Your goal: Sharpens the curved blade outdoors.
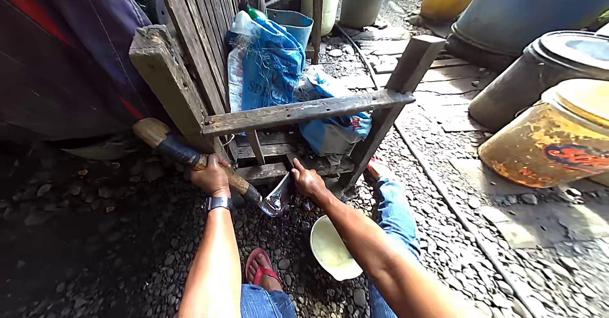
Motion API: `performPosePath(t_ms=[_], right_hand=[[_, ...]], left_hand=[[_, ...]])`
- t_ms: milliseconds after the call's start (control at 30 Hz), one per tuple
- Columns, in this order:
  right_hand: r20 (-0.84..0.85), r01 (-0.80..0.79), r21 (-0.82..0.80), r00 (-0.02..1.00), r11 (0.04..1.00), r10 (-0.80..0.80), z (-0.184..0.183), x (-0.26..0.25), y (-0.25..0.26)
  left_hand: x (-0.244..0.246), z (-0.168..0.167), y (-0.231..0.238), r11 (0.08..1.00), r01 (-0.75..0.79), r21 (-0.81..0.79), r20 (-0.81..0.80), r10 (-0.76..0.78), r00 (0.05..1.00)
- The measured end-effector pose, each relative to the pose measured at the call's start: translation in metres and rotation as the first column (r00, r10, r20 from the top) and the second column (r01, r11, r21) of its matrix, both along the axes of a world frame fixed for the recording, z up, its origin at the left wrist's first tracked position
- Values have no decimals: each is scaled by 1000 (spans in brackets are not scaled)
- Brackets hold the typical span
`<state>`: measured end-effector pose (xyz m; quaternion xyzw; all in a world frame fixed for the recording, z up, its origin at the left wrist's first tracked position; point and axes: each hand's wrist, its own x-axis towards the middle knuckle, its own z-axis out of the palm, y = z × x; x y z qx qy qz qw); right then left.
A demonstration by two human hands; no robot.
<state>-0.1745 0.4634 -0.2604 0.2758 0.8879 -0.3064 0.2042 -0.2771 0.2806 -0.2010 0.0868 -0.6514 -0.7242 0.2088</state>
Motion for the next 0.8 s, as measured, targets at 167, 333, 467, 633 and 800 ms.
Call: performPosePath(t_ms=[167,333,467,633,800], right_hand=[[-46,-1,50,999,999,3,-6,30,-20],[-22,69,-14,997,998,-69,-1,1,-8],[-36,-44,73,998,996,47,-5,22,-19],[-22,-88,75,996,993,90,-5,17,-18],[-16,-86,73,996,994,88,-4,14,-19]], left_hand=[[-3,1,1,1000,3,3,10,-3,1000],[1,1,1,1000,-2,6,18,2,1000],[-1,3,2,1000,-1,5,14,0,1000],[1,3,0,1000,-5,2,11,5,1000],[0,3,0,1000,-15,11,9,15,1000]])
